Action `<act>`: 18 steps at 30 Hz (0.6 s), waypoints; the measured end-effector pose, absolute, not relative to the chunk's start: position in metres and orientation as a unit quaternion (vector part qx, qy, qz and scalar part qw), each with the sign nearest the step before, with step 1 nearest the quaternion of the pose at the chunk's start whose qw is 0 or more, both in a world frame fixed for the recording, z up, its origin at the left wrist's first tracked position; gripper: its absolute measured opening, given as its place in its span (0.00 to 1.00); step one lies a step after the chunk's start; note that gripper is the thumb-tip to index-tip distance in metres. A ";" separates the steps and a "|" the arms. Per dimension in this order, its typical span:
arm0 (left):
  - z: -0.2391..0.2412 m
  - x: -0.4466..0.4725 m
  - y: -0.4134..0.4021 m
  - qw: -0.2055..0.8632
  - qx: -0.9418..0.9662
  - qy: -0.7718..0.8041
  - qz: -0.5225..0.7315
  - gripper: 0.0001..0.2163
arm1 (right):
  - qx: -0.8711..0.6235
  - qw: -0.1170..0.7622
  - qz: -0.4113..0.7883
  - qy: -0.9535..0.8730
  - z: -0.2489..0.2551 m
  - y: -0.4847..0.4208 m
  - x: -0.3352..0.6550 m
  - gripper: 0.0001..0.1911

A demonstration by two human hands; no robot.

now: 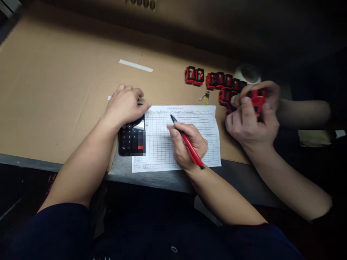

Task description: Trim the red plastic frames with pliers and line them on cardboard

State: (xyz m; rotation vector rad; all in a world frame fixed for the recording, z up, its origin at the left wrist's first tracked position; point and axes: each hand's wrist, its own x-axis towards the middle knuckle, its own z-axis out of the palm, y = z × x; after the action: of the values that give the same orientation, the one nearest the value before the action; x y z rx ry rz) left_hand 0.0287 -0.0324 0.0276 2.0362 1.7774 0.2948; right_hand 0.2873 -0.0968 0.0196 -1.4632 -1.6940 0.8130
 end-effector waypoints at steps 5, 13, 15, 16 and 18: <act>0.037 0.000 -0.029 0.144 0.645 0.728 0.186 0.20 | -0.502 0.392 0.224 -0.737 -0.001 -0.116 0.247 0.28; 0.053 0.015 -0.094 0.154 0.571 0.800 0.101 0.31 | -0.468 0.516 0.205 -0.688 -0.002 -0.106 0.259 0.10; 0.051 0.026 -0.109 0.155 0.554 0.813 0.094 0.33 | -0.440 0.551 0.204 -0.679 -0.006 -0.108 0.253 0.10; 0.050 0.031 -0.115 0.158 0.550 0.815 0.091 0.34 | -0.430 0.562 0.204 -0.677 -0.010 -0.108 0.250 0.10; 0.047 0.039 -0.123 0.160 0.543 0.820 0.086 0.36 | -0.414 0.570 0.206 -0.679 -0.018 -0.107 0.244 0.09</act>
State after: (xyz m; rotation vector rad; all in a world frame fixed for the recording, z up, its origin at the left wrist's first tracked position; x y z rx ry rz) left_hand 0.0386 -0.1231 0.0475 1.5511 2.3436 0.2459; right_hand 0.2445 -0.1073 -0.0177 -0.9725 -1.5943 0.4829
